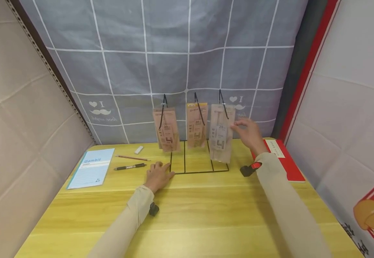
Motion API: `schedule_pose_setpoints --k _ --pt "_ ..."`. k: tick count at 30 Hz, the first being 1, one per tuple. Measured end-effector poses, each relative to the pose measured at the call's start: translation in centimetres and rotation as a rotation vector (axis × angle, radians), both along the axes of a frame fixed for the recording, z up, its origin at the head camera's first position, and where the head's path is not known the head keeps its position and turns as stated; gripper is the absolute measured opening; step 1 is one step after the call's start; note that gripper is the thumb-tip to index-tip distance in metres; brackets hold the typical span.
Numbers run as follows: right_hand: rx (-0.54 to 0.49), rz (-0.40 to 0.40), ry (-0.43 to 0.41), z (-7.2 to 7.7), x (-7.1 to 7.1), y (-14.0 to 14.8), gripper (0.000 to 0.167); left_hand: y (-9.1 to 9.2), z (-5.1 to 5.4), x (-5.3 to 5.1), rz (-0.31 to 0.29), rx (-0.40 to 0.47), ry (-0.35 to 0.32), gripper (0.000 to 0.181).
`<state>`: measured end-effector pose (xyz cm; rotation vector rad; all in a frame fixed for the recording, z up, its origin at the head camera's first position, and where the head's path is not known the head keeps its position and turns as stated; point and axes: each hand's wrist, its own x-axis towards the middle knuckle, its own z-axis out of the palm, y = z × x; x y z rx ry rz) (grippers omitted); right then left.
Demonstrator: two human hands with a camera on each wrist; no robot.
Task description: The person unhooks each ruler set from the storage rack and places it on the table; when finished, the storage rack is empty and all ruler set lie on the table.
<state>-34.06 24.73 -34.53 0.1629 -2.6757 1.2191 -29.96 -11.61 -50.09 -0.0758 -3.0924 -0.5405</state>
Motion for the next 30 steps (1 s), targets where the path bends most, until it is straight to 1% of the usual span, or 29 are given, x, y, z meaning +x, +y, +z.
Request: schedule_pose_setpoints --k 4,7,10,14,17,21,25,28,30 --pt "0.012 0.001 0.0 0.0 0.9 0.1 0.053 0.0 -0.3 -0.2 0.007 -0.002 -0.014 0.055" --pt "0.018 0.011 0.014 -0.1 1.8 0.2 0.053 0.0 -0.5 -0.2 0.011 0.01 -0.012 0.055" --pt "0.015 0.009 0.006 -0.1 2.7 0.3 0.053 0.1 -0.3 -0.1 0.014 0.007 -0.01 0.055" --pt "0.007 0.013 -0.026 0.2 4.1 0.2 0.055 0.1 0.2 0.1 0.014 -0.008 -0.016 0.055" --pt "-0.001 0.031 -0.042 0.3 5.2 0.3 0.057 0.0 0.2 0.1 0.013 -0.014 -0.017 0.056" --pt "0.016 0.037 -0.043 0.3 6.5 0.4 0.061 -0.1 0.1 0.0 0.018 -0.022 -0.021 0.055" --pt "0.031 0.025 -0.021 0.3 7.8 0.6 0.06 0.0 0.0 -0.1 0.018 -0.025 -0.018 0.055" --pt "0.037 0.022 -0.006 0.3 8.9 1.0 0.06 0.1 0.1 -0.1 0.012 -0.026 -0.018 0.055" --pt "0.045 0.025 -0.014 0.5 9.6 1.3 0.06 0.1 0.2 0.0 0.01 -0.027 -0.021 0.055"
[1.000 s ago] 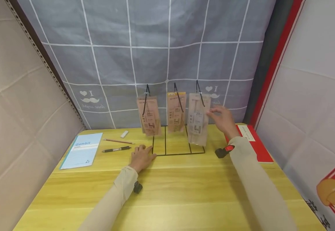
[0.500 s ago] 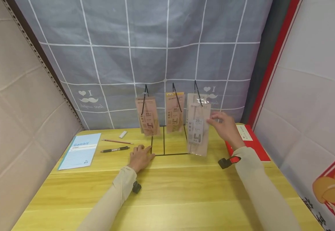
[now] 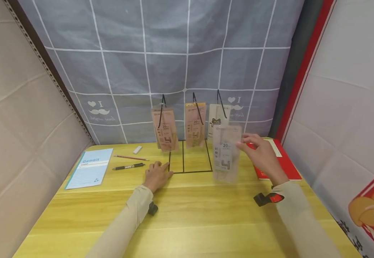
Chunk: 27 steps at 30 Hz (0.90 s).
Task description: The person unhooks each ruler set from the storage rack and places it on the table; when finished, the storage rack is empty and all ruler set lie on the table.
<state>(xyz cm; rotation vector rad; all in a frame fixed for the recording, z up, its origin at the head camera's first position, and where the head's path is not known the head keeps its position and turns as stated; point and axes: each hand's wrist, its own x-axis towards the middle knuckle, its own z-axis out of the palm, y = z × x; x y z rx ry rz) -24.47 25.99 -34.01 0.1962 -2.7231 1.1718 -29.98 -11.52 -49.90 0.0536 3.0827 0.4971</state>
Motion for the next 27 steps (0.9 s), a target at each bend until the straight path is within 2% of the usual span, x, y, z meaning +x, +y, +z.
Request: schedule_pose_setpoints --k 3,7,12,17,24,27 --pt "0.0 0.012 -0.041 0.2 1.4 0.9 0.059 0.2 0.0 0.0 -0.01 -0.005 -0.008 0.056" --pt "0.076 0.016 -0.126 0.2 2.9 2.5 0.057 0.0 0.0 -0.1 -0.016 -0.017 -0.003 0.056" --pt "0.196 0.015 -0.218 -0.4 4.5 5.3 0.06 -0.1 0.2 0.0 -0.022 -0.011 -0.011 0.055" --pt "0.244 0.001 -0.308 -1.4 5.4 8.2 0.068 -0.2 0.2 0.1 -0.02 -0.008 -0.027 0.056" --pt "0.244 -0.013 -0.516 -3.2 5.7 11.9 0.08 -0.2 0.2 0.0 -0.016 -0.008 -0.02 0.056" --pt "0.266 -0.002 -0.531 -4.5 5.8 13.3 0.078 -0.2 0.3 0.0 -0.019 -0.009 -0.019 0.055"
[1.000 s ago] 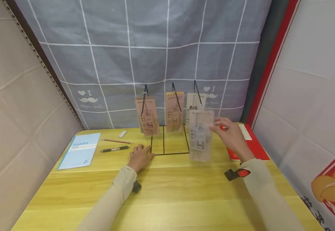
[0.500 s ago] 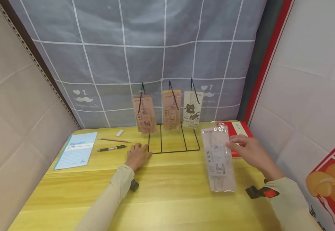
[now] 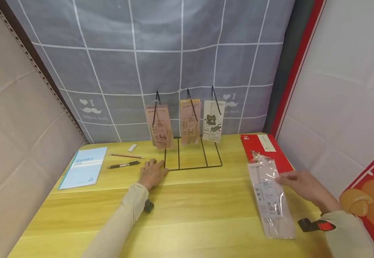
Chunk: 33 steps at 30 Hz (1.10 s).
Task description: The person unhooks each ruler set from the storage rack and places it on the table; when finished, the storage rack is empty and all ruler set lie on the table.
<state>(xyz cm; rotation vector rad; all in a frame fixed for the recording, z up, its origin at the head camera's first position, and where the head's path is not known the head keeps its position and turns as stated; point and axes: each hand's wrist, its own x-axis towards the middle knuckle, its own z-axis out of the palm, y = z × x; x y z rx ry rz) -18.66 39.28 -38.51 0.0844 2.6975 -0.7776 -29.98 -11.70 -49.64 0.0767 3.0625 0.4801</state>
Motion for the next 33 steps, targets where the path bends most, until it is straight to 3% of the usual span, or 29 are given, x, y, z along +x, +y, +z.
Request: schedule_pose_setpoints --k 4,12,17,26,33 --pt "0.021 0.021 0.043 -2.3 0.5 1.6 0.071 0.2 -0.1 0.0 -0.003 -0.004 -0.022 0.057" --pt "0.059 -0.015 0.218 -7.0 1.5 2.5 0.043 0.3 -0.1 0.1 -0.005 0.011 -0.027 0.056" --pt "0.077 -0.042 0.196 -8.0 1.6 2.5 0.049 0.1 -0.2 -0.2 -0.001 0.014 -0.021 0.057" --pt "0.127 -0.022 0.308 -9.8 0.6 2.2 0.039 -0.3 0.1 -0.4 -0.002 0.016 -0.018 0.058" --pt "0.128 -0.079 0.234 -10.4 0.6 2.0 0.044 0.1 0.2 0.0 -0.003 0.011 -0.023 0.057"
